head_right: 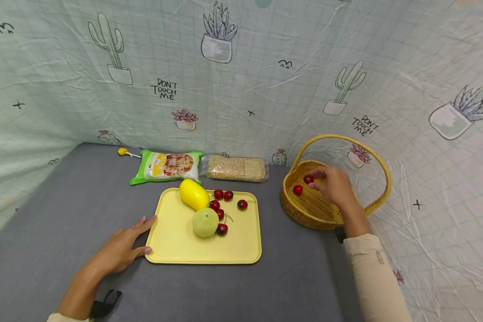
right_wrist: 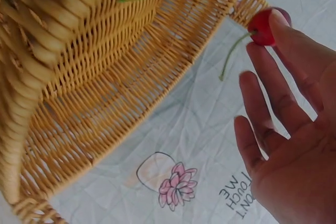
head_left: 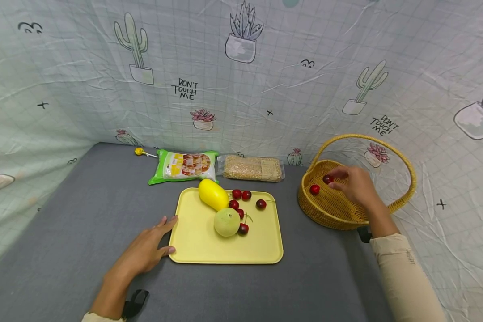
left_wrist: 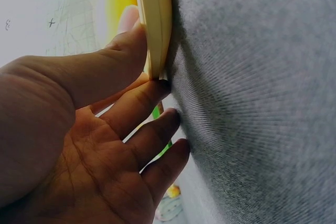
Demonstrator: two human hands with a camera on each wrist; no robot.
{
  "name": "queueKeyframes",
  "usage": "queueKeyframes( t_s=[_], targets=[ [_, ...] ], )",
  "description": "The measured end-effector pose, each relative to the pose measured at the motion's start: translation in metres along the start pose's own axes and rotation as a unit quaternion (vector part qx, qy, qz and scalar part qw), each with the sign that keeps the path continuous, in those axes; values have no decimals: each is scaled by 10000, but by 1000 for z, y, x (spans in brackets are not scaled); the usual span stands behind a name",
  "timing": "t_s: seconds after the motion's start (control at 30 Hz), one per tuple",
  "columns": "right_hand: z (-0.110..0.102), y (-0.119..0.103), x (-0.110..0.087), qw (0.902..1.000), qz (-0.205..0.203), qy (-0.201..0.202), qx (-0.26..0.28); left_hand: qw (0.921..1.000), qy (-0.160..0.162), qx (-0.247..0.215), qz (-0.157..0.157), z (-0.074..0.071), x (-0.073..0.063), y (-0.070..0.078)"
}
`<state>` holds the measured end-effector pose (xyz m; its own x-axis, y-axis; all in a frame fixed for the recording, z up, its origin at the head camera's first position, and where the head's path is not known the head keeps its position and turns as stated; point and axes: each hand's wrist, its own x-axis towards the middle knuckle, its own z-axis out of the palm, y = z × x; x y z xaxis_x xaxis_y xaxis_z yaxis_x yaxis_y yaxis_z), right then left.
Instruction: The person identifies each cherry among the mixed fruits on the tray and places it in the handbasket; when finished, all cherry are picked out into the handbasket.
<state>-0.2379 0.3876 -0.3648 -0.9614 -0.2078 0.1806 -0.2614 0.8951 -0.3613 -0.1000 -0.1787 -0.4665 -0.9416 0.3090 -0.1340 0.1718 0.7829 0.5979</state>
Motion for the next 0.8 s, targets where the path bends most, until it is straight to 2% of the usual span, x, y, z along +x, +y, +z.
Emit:
queueKeyframes(
  t_s=[0.2, 0.4, 0.6, 0.8],
  targets=[
    [-7, 6, 14, 9981, 119, -607, -49, 10000, 30, 40, -3, 0, -1, 0],
    [-11, 16, 29, 9948, 236, -988, -40, 10000, -1, 49, -45, 0, 0, 1],
    [-8, 27, 41, 9909, 511, -1243, -58, 10000, 19, 71, -44, 0, 0, 0],
    [-2, 35, 46, 9900, 449, -1332, -114, 10000, 20, 54, -16, 0, -1, 0]
  ],
)
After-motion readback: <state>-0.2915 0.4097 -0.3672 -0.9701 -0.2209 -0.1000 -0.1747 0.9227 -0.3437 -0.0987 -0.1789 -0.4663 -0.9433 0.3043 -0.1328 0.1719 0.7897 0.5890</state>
